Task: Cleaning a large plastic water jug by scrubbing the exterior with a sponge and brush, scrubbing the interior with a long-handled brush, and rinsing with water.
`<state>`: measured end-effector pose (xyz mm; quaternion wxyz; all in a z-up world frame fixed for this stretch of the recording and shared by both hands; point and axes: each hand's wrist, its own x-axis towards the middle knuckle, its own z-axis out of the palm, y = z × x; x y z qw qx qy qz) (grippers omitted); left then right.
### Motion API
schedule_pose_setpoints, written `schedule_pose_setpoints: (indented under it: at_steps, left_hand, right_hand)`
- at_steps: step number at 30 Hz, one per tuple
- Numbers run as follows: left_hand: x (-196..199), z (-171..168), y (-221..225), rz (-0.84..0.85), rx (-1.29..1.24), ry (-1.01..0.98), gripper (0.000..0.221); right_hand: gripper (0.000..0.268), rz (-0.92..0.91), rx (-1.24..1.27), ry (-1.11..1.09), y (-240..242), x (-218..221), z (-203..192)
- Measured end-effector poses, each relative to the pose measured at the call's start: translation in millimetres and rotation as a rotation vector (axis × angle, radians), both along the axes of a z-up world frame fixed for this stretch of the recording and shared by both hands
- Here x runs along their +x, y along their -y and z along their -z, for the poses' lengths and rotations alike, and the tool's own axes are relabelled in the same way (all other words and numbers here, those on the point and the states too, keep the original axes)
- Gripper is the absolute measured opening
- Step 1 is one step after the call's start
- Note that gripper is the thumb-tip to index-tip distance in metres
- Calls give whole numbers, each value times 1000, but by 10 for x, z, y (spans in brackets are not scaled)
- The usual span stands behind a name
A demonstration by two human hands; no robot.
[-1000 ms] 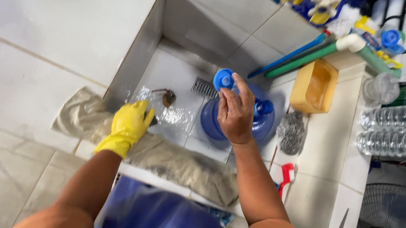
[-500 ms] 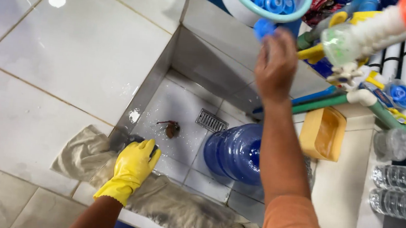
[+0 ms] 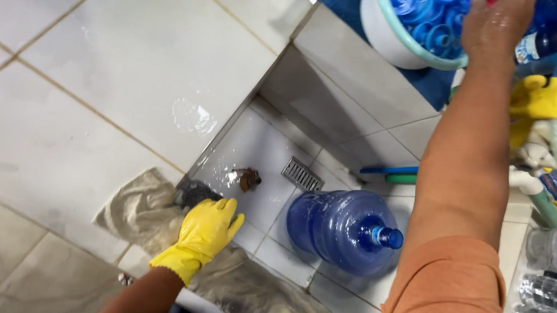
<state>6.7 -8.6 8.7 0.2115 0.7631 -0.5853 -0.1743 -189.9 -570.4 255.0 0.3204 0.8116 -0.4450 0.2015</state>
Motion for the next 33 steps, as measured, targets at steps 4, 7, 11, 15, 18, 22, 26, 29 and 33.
schedule_pose_setpoints:
  at_steps: [4, 7, 11, 15, 18, 22, 26, 29, 33]
  left_hand:
    - [-18, 110, -57, 33, -43, 1, 31]
    - [32, -13, 21, 86, 137, -42, 34]
    - [63, -42, 42, 204, -216, 71, 30]
    - [25, -18, -8, 187, -174, 53, 29]
    - [-15, -158, 19, 163, -155, 63, 28]
    - [-51, -215, 53, 59, 318, 23, 36]
    - [-396, -422, 266, -73, 348, -313, 47]
    - [-1025, -666, 532, -154, 473, -910, 62]
    - [-1542, 238, 837, -215, 962, -1285, 89]
  right_hand:
    - [28, -362, 37, 396, -1009, 130, 8]
    - [22, -496, 89, 474, -2390, 311, 249]
    - [6, -205, 260, 519, -3428, -448, 1448]
    - [58, 483, 499, 459, -3899, -1362, 1744]
    - [72, 753, 835, 428, -3653, -2165, 2311]
    - [46, 624, 916, 459, -3728, -2276, 2646]
    - [45, 540, 981, 625, -4560, -1512, 2402]
    - [56, 350, 844, 696, -4981, -1226, 2691]
    - [79, 49, 908, 847, -5419, -1115, 2906]
